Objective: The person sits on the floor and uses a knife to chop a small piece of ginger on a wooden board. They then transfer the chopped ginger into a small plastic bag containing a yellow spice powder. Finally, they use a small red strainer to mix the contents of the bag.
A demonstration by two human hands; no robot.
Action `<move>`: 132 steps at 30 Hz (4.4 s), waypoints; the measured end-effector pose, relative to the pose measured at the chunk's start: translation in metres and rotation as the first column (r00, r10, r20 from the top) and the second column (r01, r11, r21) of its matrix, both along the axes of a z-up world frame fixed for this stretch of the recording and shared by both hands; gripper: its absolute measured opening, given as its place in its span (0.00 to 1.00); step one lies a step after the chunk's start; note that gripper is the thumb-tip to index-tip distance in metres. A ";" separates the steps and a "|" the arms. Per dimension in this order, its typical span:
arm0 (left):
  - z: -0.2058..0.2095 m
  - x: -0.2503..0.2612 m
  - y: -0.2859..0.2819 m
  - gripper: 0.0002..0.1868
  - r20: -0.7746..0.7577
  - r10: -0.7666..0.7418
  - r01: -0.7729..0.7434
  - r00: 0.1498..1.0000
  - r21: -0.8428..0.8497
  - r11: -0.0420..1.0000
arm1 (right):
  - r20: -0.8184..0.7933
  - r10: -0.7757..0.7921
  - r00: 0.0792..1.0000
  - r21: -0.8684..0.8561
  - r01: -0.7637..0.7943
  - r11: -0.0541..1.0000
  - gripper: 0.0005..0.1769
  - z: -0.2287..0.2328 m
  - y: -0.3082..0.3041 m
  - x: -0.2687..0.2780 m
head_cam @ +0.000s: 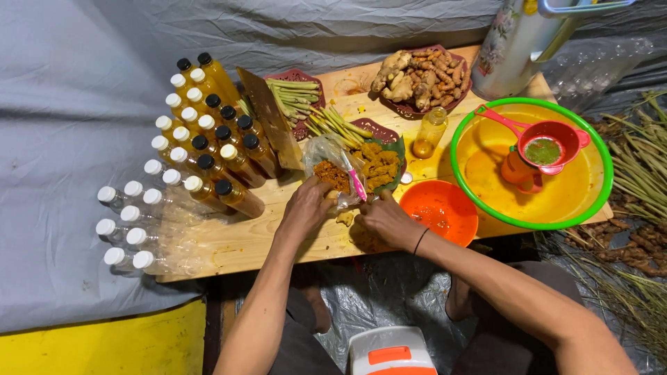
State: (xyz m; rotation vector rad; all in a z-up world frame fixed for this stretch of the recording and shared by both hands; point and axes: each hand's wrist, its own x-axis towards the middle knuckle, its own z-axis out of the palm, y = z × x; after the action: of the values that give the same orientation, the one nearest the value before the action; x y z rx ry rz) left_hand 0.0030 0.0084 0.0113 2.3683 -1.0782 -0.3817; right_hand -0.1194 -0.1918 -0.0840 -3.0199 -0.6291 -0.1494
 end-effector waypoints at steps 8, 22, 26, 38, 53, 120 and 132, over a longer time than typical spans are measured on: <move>-0.048 0.014 -0.011 0.16 0.016 -0.028 0.029 0.999 -0.084 0.996 | 0.038 -0.159 0.986 0.053 0.157 0.986 0.12 0.075 -0.011 0.000; -0.046 0.014 -0.026 0.10 0.077 -0.036 0.036 0.996 0.013 0.999 | -0.046 -0.358 0.932 0.133 0.361 0.923 0.18 0.061 -0.051 0.059; -0.039 0.014 -0.019 0.14 0.054 -0.079 0.080 0.995 -0.010 0.997 | 0.004 -0.344 0.939 0.087 0.342 0.936 0.16 0.029 -0.059 0.073; -0.014 0.010 -0.004 0.16 0.015 -0.033 0.033 0.999 -0.012 0.999 | 0.105 -0.276 0.955 0.080 0.269 0.960 0.12 -0.030 -0.073 0.097; -0.020 0.018 0.001 0.14 -0.012 0.002 -0.001 1.000 0.045 0.999 | 0.075 -0.309 0.948 0.071 0.304 0.950 0.07 0.066 -0.076 0.048; 0.020 -0.002 0.001 0.17 -0.120 -0.053 0.032 0.991 -0.170 0.985 | -0.369 -0.359 0.857 0.085 0.416 0.905 0.09 0.134 -0.082 -0.042; 0.026 -0.003 0.004 0.16 -0.141 -0.030 -0.001 0.990 -0.214 0.977 | -0.323 -0.328 0.888 0.147 0.389 0.910 0.09 0.127 -0.083 -0.044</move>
State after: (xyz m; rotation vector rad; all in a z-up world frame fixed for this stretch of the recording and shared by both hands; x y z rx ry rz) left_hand 0.0004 0.0122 0.0368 2.1115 -1.0164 -0.4130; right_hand -0.1631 -0.2752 0.0430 -2.8362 -0.0187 0.2035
